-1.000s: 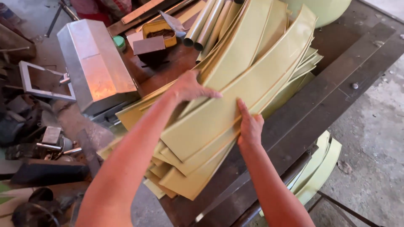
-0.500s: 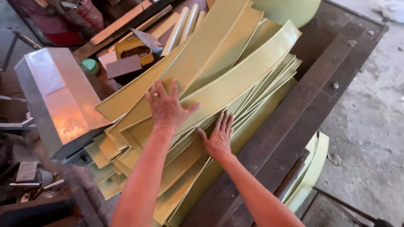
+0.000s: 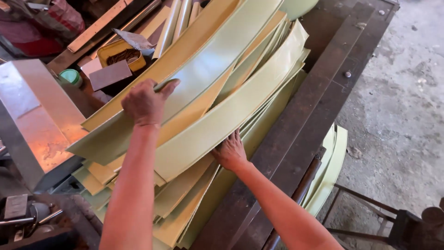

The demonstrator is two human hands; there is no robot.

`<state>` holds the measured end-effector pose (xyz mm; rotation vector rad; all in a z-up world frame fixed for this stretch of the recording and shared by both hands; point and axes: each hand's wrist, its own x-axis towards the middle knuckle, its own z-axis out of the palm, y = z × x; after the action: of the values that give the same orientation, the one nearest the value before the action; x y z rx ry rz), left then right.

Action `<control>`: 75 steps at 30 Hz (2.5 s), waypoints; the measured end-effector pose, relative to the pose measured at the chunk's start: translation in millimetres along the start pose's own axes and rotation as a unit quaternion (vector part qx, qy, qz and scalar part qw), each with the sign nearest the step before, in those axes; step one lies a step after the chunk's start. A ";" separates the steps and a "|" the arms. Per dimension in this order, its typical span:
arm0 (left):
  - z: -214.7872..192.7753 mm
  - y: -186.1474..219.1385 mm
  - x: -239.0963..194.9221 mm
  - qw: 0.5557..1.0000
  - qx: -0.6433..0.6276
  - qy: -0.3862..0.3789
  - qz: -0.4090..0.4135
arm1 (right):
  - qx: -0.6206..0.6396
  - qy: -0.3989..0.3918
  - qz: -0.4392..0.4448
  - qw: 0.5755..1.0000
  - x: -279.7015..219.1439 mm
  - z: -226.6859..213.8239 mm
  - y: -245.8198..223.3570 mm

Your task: Sorting and stacking curved metal strips on a workbench in a fabrication shop.

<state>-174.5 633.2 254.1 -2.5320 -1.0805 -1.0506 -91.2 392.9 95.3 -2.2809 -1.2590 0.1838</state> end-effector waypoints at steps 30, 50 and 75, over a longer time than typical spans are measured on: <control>-65.3 91.1 -187.7 0.952 0.067 -0.228 0.195 | 0.313 -0.202 0.212 0.904 -228.5 -88.8 65.7; -34.7 374.3 -493.5 0.862 -0.307 -0.382 0.130 | 0.461 -0.057 0.599 0.652 -582.7 38.6 378.2; 628.0 395.0 -852.5 0.926 -0.096 -0.356 -0.081 | 0.087 0.119 0.649 0.746 -521.8 432.1 782.0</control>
<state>25.2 144.9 -745.3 -3.1282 -1.4222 -0.2342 48.5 -207.7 -735.6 -2.4560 0.6359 0.4319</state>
